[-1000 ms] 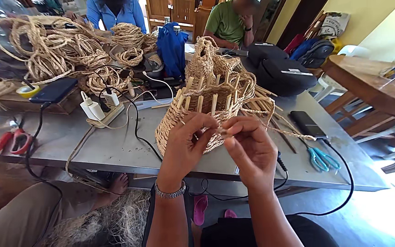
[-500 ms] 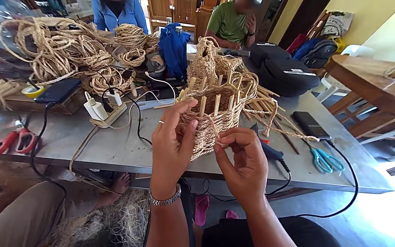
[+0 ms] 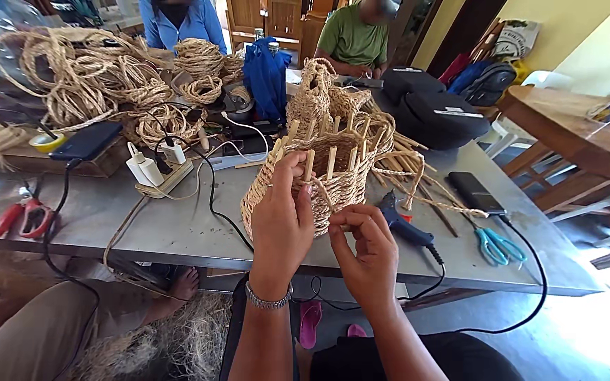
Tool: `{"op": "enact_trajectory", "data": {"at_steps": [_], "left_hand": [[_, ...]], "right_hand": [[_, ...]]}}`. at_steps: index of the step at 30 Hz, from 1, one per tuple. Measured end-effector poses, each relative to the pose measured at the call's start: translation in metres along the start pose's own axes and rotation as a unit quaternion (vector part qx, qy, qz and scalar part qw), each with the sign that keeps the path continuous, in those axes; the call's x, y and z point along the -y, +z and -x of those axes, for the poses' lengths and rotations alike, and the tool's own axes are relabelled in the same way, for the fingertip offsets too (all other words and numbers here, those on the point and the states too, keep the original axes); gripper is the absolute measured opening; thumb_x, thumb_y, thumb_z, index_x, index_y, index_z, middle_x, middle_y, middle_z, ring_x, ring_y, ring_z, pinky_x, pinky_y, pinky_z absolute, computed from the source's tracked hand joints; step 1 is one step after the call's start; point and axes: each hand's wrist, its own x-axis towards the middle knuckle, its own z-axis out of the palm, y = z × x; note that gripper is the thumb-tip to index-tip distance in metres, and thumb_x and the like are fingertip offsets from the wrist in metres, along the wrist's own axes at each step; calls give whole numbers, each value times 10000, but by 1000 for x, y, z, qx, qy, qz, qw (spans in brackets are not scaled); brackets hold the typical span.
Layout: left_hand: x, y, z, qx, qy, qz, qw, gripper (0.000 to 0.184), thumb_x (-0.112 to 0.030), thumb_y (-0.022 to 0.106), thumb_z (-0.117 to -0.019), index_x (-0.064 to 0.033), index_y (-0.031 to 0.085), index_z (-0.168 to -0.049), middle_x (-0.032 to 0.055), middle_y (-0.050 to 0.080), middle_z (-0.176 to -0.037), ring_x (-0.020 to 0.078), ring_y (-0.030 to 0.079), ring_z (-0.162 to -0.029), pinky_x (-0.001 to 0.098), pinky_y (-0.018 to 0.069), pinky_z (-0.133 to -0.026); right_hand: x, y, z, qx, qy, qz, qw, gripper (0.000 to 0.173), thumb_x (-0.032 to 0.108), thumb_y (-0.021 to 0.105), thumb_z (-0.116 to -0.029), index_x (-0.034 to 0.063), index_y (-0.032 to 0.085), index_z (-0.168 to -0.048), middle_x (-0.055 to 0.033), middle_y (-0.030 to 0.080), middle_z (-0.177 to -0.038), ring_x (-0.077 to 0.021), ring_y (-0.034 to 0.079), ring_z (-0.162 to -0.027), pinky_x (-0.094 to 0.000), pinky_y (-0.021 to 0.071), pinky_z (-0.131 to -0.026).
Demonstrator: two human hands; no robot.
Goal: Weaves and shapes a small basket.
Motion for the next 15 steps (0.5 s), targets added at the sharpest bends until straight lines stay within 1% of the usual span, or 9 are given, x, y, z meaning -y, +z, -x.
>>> {"op": "enact_trajectory", "data": {"at_steps": [2, 4, 6, 8, 9, 10, 12, 13, 15], "left_hand": [[-1, 1, 0, 3, -5, -3, 1000, 425, -144, 532, -1036, -152, 472, -1457, -12, 673, -1239, 82, 678, -859, 290, 574, -667], [-1, 1, 0, 0, -5, 0, 1000, 425, -142, 533, -1035, -152, 474, -1455, -12, 670, -1236, 82, 669, -810, 290, 567, -633], [-2, 1, 0, 4, -10, 3, 1000, 422, -142, 530, -1039, -156, 465, -1456, -19, 677, -1228, 87, 685, -884, 302, 584, -672], [-1, 1, 0, 4, -7, 7, 1000, 426, -129, 527, -1037, -145, 464, -1458, -3, 671, -1244, 97, 691, -887, 312, 593, -674], [-1, 1, 0, 0, -6, 7, 1000, 426, -125, 524, -1035, -140, 467, -1457, 6, 667, -1248, 100, 686, -858, 315, 586, -653], [-1, 2, 0, -3, -4, 3, 1000, 426, -124, 513, -1035, -140, 467, -1459, 6, 669, -1248, 100, 686, -890, 318, 585, -671], [-1, 2, 0, -5, -3, 1, 1000, 439, -121, 486, -1039, -143, 452, -1477, 4, 670, -1274, 102, 684, -1046, 331, 592, -785], [-1, 1, 0, -2, -2, 6, 1000, 433, -125, 491, -1042, -145, 454, -1472, -2, 670, -1273, 93, 686, -1044, 322, 597, -791], [0, 0, -1, 9, -4, 26, 1000, 412, -138, 518, -1045, -148, 466, -1453, -10, 669, -1248, 80, 695, -949, 297, 606, -724]], "right_hand": [[3, -1, -1, -3, 22, -21, 1000, 121, 83, 700, -951, -14, 738, -1014, -109, 659, -1083, -133, 680, -926, -265, 621, -809], [2, -2, -2, -8, 42, -39, 998, 137, 86, 678, -974, -20, 717, -1051, -103, 670, -1066, -135, 687, -904, -271, 625, -798], [-1, -3, -4, -8, 63, -59, 996, 192, 61, 657, -985, -24, 634, -1155, -97, 684, -1056, -142, 700, -895, -293, 627, -813], [-3, -5, -6, 1, 90, -63, 994, 253, 48, 666, -972, -25, 606, -1206, -95, 697, -1051, -140, 707, -900, -289, 624, -826], [-4, -7, -7, 9, 106, -56, 993, 260, 52, 674, -963, -25, 619, -1206, -91, 706, -1039, -130, 709, -892, -275, 622, -822], [-4, -9, -8, 21, 121, -45, 991, 259, 65, 679, -961, -19, 636, -1202, -81, 716, -1020, -114, 711, -875, -254, 618, -808], [-4, -13, -11, 42, 141, -12, 989, 235, 112, 681, -968, 10, 682, -1179, -45, 733, -956, -74, 700, -798, -214, 603, -741], [-5, -16, -14, 49, 142, 8, 989, 212, 142, 679, -975, 31, 712, -1152, -23, 737, -916, -53, 686, -751, -199, 589, -701], [-7, -25, -21, 54, 125, 55, 989, 198, 185, 676, -983, 66, 752, -1122, -2, 727, -881, -39, 662, -715, -198, 574, -667]]}}
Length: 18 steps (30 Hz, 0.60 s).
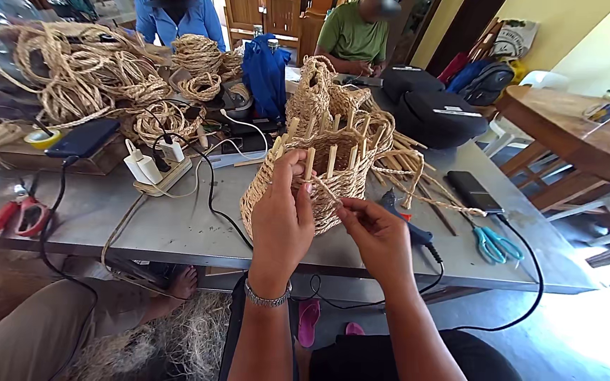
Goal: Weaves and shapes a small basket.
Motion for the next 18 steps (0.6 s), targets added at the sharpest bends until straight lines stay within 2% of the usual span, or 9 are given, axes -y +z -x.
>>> {"op": "enact_trajectory", "data": {"at_steps": [3, 5, 8, 9, 12, 14, 16, 18], "left_hand": [[2, -6, -1, 24, 7, 31, 999, 417, -115, 531, -1037, -140, 460, -1447, -7, 660, -1248, 82, 691, -996, 290, 614, -757], [4, -9, -3, 39, 16, 50, 998, 465, -103, 541, -1029, -161, 427, -1475, -15, 658, -1242, 82, 695, -978, 287, 621, -729], [3, -10, -3, 44, 31, 51, 997, 589, -95, 524, -1021, -248, 332, -1557, -7, 663, -1239, 110, 699, -821, 303, 605, -608], [2, -10, -4, 41, 43, 37, 998, 599, -85, 506, -1024, -280, 341, -1566, -2, 663, -1252, 118, 687, -797, 317, 586, -591], [1, -9, -3, 37, 67, -6, 997, 566, -69, 450, -1026, -341, 488, -1520, 8, 630, -1234, 121, 633, -850, 348, 535, -642], [3, -9, -2, 32, 70, -11, 997, 492, -76, 445, -1026, -308, 579, -1438, -10, 648, -1223, 94, 630, -865, 318, 529, -663], [4, -8, -2, 27, 67, -4, 997, 393, -92, 460, -1034, -240, 630, -1357, -10, 644, -1182, 78, 600, -790, 291, 510, -633], [4, -8, -1, 23, 65, -5, 998, 330, -103, 478, -1033, -219, 663, -1280, -12, 640, -1161, 69, 578, -743, 282, 493, -604]], "right_hand": [[6, -20, -15, -15, -47, 84, 995, 173, 214, 692, -979, 112, 769, -1095, -2, 689, -939, -41, 651, -758, -208, 578, -678], [18, -32, -27, -18, -73, 122, 990, 164, 213, 712, -967, 120, 767, -1090, -9, 695, -980, -49, 667, -791, -221, 592, -703], [34, -46, -47, -3, -130, 157, 979, 164, 190, 727, -960, 80, 750, -1080, -37, 703, -1000, -63, 681, -827, -224, 599, -737], [40, -49, -54, 7, -152, 171, 973, 161, 178, 713, -969, 65, 746, -1078, -53, 696, -1006, -72, 681, -836, -225, 599, -745], [59, -53, -73, 49, -202, 219, 953, 149, 144, 669, -995, 54, 743, -1088, -84, 685, -1045, -95, 680, -860, -230, 591, -775], [68, -56, -86, 79, -221, 235, 943, 125, 99, 659, -988, 49, 745, -1065, -99, 692, -1047, -115, 684, -873, -251, 593, -805], [75, -59, -96, 115, -229, 241, 936, 116, 69, 651, -982, 42, 740, -1053, -112, 689, -1046, -143, 683, -882, -284, 590, -815], [82, -62, -102, 140, -236, 244, 930, 113, 75, 650, -986, 47, 734, -1056, -98, 684, -1041, -125, 680, -884, -263, 590, -816]]}}
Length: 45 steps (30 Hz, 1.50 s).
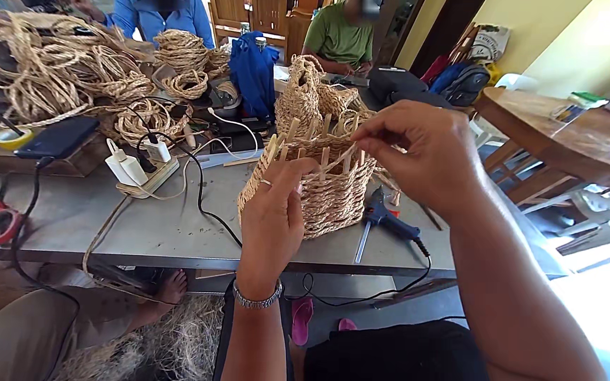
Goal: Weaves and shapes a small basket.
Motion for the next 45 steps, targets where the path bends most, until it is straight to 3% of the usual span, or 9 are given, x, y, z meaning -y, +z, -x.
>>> {"op": "enact_trajectory", "data": {"at_steps": [3, 10, 17, 25, 30, 33, 38, 42, 45], "left_hand": [[0, 1, -1, -3, 8, -1, 1000, 325, -97, 475, -1025, -218, 686, -1241, -20, 643, -1142, 68, 590, -777, 285, 498, -624], [2, 2, 1, -7, -1, 4, 1000, 331, -74, 477, -1013, -209, 743, -1158, -6, 647, -1203, 66, 619, -855, 268, 519, -672], [3, 1, -1, 9, 4, 15, 1000, 300, -71, 492, -1009, -185, 762, -1073, -2, 649, -1228, 67, 637, -995, 261, 543, -774], [35, -32, -28, 107, 74, 100, 986, 197, -19, 541, -993, -70, 724, -1041, 30, 676, -1073, 76, 637, -911, 214, 533, -762], [23, -15, -19, 31, 18, 57, 998, 250, -23, 530, -992, -113, 709, -1140, 78, 600, -1366, 117, 655, -1057, 249, 563, -773], [6, -3, -11, -38, 4, 86, 996, 240, -49, 547, -975, -107, 641, -1188, 84, 482, -1492, 66, 643, -811, 192, 537, -567], [-8, 16, -9, -39, -3, 84, 996, 309, -128, 535, -1054, -136, 557, -1362, 23, 628, -1288, 68, 582, -573, 239, 513, -457], [0, 24, -9, -21, 12, 44, 999, 218, -136, 512, -1068, -102, 556, -1278, 16, 679, -1188, 93, 683, -992, 277, 590, -774], [1, 23, -7, -14, 16, 34, 999, 198, -147, 515, -1071, -98, 585, -1250, 22, 674, -1164, 90, 674, -988, 278, 580, -785]], "right_hand": [[7, -5, -6, 4, -15, 22, 1000, 115, 84, 644, -991, 57, 734, -1057, -87, 683, -1039, -114, 674, -892, -239, 582, -817], [-2, 28, 21, -45, -34, 98, 994, 166, 21, 568, -1012, -16, 722, -1061, -170, 685, -1107, -284, 673, -1047, -398, 558, -925], [-17, 61, 54, -144, 9, 53, 988, 164, 27, 580, -1008, -3, 735, -1052, -155, 691, -1102, -234, 669, -1070, -336, 559, -936], [19, 48, 55, -81, 24, 41, 996, 163, 67, 598, -998, 34, 746, -1056, -118, 690, -1042, -206, 665, -990, -314, 560, -874], [21, 55, 52, -90, 39, 44, 994, 170, 53, 586, -1000, 33, 741, -1067, -117, 676, -1037, -199, 658, -967, -297, 560, -840], [21, 55, 53, -90, 40, 49, 994, 176, 62, 584, -1004, 28, 740, -1077, -126, 678, -1040, -216, 656, -981, -315, 556, -860], [21, 52, 52, -85, 34, 60, 994, 173, 59, 585, -1002, 29, 745, -1061, -126, 673, -1019, -220, 650, -968, -315, 548, -850], [19, 49, 52, -89, 20, 51, 995, 165, 54, 605, -994, 35, 759, -1051, -127, 681, -1023, -227, 653, -976, -328, 545, -865], [13, 36, 59, -96, 26, 10, 995, 209, 91, 611, -1014, 21, 730, -1171, -129, 674, -1120, -160, 673, -955, -272, 583, -827]]}}
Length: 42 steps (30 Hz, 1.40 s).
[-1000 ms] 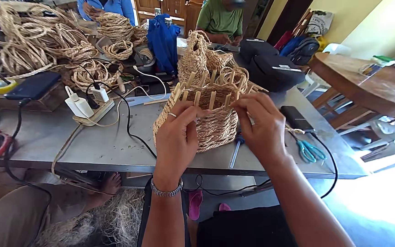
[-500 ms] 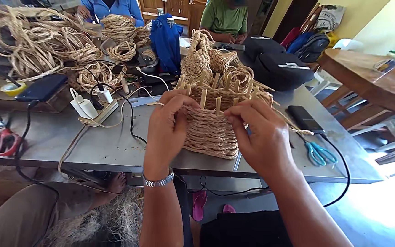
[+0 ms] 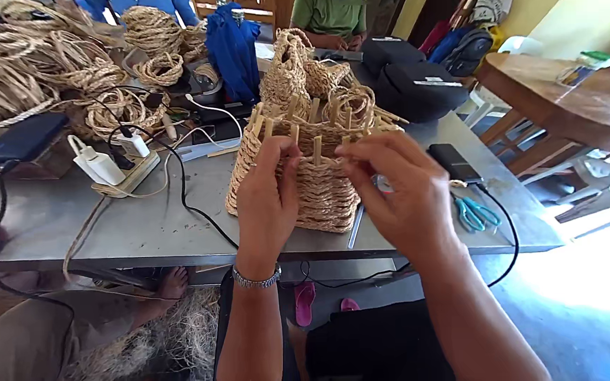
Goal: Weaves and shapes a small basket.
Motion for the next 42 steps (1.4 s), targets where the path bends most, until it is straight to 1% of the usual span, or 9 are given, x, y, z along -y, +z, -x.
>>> {"op": "enact_trajectory", "data": {"at_steps": [4, 8, 11, 19, 24, 27, 31, 36, 42], "left_hand": [[1, -1, 1, 9, 11, 1, 1000, 185, -156, 498, -1079, -97, 616, -1208, 27, 664, -1148, 82, 662, -944, 267, 566, -766], [1, 1, -2, -2, 15, 6, 1000, 220, -152, 481, -1082, -97, 661, -1196, 37, 664, -1141, 95, 648, -942, 271, 548, -778], [0, 3, -2, -10, 17, 6, 1000, 240, -132, 477, -1080, -97, 693, -1178, 48, 652, -1139, 88, 635, -916, 248, 537, -760], [-2, 3, -1, -18, 15, -22, 999, 239, -95, 483, -1060, -91, 719, -1102, 47, 664, -1152, 77, 640, -898, 235, 544, -737], [-5, 5, 0, -10, -15, -12, 1000, 267, -180, 499, -1074, -145, 699, -1249, 31, 639, -1159, 65, 622, -844, 239, 536, -695], [-6, 6, 2, -5, -19, -34, 999, 230, -185, 524, -1062, -137, 722, -1168, 42, 622, -1144, 85, 618, -846, 263, 535, -684], [-11, 3, 2, 4, -31, -40, 999, 217, -187, 532, -1057, -139, 727, -1141, 31, 618, -1130, 79, 611, -852, 259, 528, -692], [-15, 4, 2, -11, -56, -22, 998, 245, -208, 538, -1061, -164, 703, -1237, 25, 621, -1119, 68, 554, -706, 241, 478, -592], [-15, 5, 3, -20, -59, -32, 998, 199, -192, 553, -1048, -148, 722, -1144, 13, 623, -1108, 58, 588, -775, 231, 505, -645]], "right_hand": [[-30, -32, 21, -13, 99, 39, 994, 247, 177, 586, -1048, 34, 680, -1226, -108, 674, -1086, -130, 687, -898, -278, 603, -773], [-70, -42, 54, 192, 248, 77, 947, 320, 243, 675, -993, 11, 691, -1212, -222, 674, -1148, -397, 657, -1049, -608, 540, -897], [-86, -22, 74, 251, 285, 92, 921, 388, 209, 712, -964, 17, 658, -1297, -252, 650, -1228, -471, 596, -1178, -679, 469, -981], [-92, 0, 90, 206, 293, 112, 927, 419, 114, 617, -947, 1, 617, -1351, -270, 652, -1151, -464, 618, -1114, -633, 490, -949], [-90, -9, 96, 193, 306, 120, 925, 450, 194, 482, -998, 1, 600, -1387, -296, 625, -1228, -483, 583, -1190, -634, 457, -1006], [-87, -29, 100, 151, 370, 56, 915, 438, 198, 403, -1030, -10, 615, -1352, -248, 654, -1208, -357, 665, -1054, -559, 524, -915], [-73, -46, 111, 17, 446, -161, 880, 313, 217, 388, -1002, 62, 626, -1133, 56, 603, -805, -33, 594, -638, -214, 534, -596], [-36, -43, 112, -19, 351, -357, 865, 362, 386, 631, -1014, 85, 633, -1216, 75, 648, -844, -27, 576, -627, -187, 519, -572], [-3, -14, 100, -25, 222, -370, 902, 287, 331, 611, -1041, 105, 654, -1212, 81, 697, -965, 24, 589, -696, -164, 516, -617]]}}
